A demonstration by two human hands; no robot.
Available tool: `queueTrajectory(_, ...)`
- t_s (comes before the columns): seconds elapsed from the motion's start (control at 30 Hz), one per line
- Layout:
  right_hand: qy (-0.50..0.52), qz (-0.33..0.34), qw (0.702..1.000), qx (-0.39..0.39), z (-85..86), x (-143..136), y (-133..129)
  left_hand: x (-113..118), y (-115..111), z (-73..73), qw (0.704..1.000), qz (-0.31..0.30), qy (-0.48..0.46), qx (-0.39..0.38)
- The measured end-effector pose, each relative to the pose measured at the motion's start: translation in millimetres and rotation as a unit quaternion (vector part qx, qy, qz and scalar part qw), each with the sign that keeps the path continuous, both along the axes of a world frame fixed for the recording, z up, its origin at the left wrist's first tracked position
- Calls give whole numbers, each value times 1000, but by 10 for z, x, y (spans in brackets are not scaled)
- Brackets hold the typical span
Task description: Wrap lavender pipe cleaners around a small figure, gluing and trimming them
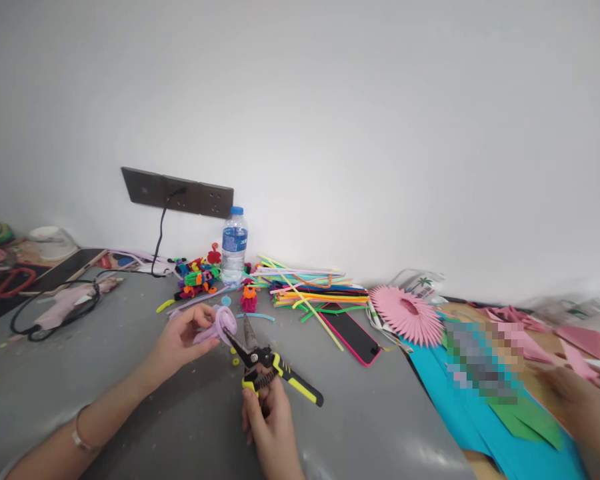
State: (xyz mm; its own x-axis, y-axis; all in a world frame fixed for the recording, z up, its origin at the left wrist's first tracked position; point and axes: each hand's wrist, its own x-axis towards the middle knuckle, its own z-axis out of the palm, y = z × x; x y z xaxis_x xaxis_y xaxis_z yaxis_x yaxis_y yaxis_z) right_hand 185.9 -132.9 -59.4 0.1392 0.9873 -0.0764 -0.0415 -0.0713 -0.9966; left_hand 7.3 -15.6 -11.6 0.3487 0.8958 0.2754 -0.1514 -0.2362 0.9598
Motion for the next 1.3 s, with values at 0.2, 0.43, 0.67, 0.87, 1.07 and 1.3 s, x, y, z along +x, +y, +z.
queueTrajectory(0.2,-7,-7,1000,-2,-22,-3,-12,3,-3,10,1000,-7,-4,1)
queueTrajectory(0.43,0,-7,1000,4,1,-7,-3,-11,4,-23,1000,-8,-6,2)
queueTrajectory(0.67,2,-14,1000,-1,4,-5,4,-1,16,-41,1000,-14,-10,6)
queueTrajectory(0.87,2,-9,1000,3,8,-4,-5,-7,14,-29,1000,-8,-10,7)
queueTrajectory(1.07,-2,-9,1000,3,-5,-2,-6,0,3,-29,1000,-5,-3,12)
queueTrajectory(1.3,3,-14,1000,-8,20,-15,-4,-13,4,-31,1000,-4,10,15)
